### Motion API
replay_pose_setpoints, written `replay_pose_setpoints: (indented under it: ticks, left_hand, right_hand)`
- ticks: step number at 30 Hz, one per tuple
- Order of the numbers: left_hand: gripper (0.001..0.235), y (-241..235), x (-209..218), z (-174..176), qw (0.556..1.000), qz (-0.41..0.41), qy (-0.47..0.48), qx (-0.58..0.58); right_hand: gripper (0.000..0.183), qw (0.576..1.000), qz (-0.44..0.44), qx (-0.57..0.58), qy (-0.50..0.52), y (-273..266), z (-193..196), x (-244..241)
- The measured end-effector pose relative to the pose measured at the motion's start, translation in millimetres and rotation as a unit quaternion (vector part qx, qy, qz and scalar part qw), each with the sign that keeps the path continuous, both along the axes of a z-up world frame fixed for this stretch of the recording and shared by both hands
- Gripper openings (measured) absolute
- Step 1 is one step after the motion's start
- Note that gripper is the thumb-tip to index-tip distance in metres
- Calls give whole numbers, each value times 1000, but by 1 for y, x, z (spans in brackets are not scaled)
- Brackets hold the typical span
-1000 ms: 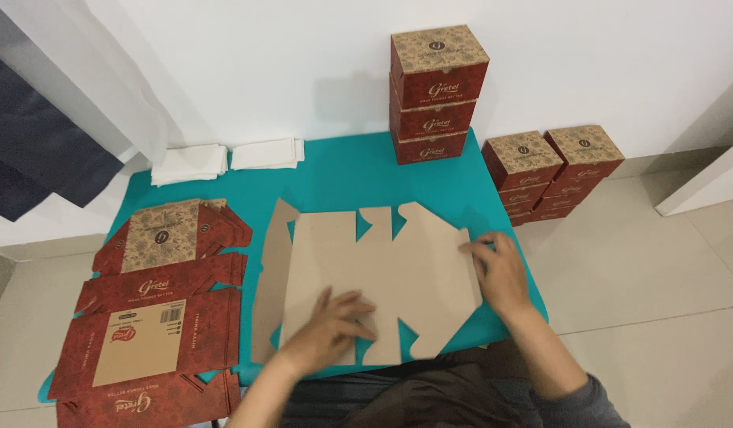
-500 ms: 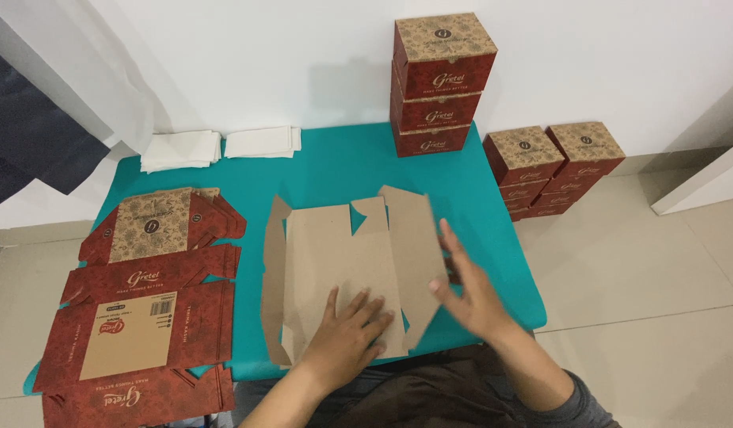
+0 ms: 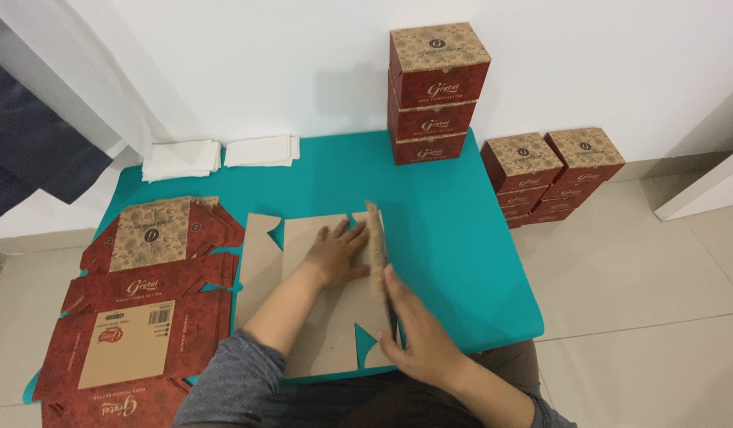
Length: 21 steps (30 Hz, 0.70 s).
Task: The person assembles a flat cardboard box by folding and tucking the flaps into place. They then place a white cloth inside the box, close the lid, and stack the finished box with others on the table.
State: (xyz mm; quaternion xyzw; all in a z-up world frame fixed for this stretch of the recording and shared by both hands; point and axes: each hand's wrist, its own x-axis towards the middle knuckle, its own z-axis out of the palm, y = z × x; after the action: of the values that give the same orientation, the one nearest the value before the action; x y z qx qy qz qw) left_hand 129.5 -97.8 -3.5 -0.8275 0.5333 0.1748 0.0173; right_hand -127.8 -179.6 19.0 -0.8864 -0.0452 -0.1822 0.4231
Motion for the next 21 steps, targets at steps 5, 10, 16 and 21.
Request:
replay_pose_setpoints:
  ticks: [5, 10, 16, 21]
  left_hand:
    - [76, 44, 11, 7, 994, 40, -87, 53]
    - [62, 131, 5, 16, 988, 95, -123, -17]
    - [67, 152, -64, 7, 989, 9, -50, -141]
    - [72, 155, -86, -37, 984, 19, -62, -164]
  right_hand:
    - [87, 993, 57, -91, 46, 5, -1, 4]
    - [97, 961, 121, -229, 99, -10, -29, 4]
    - [114, 802, -12, -591, -85, -35, -63, 28]
    - [95, 880, 95, -362, 292, -68, -26, 99]
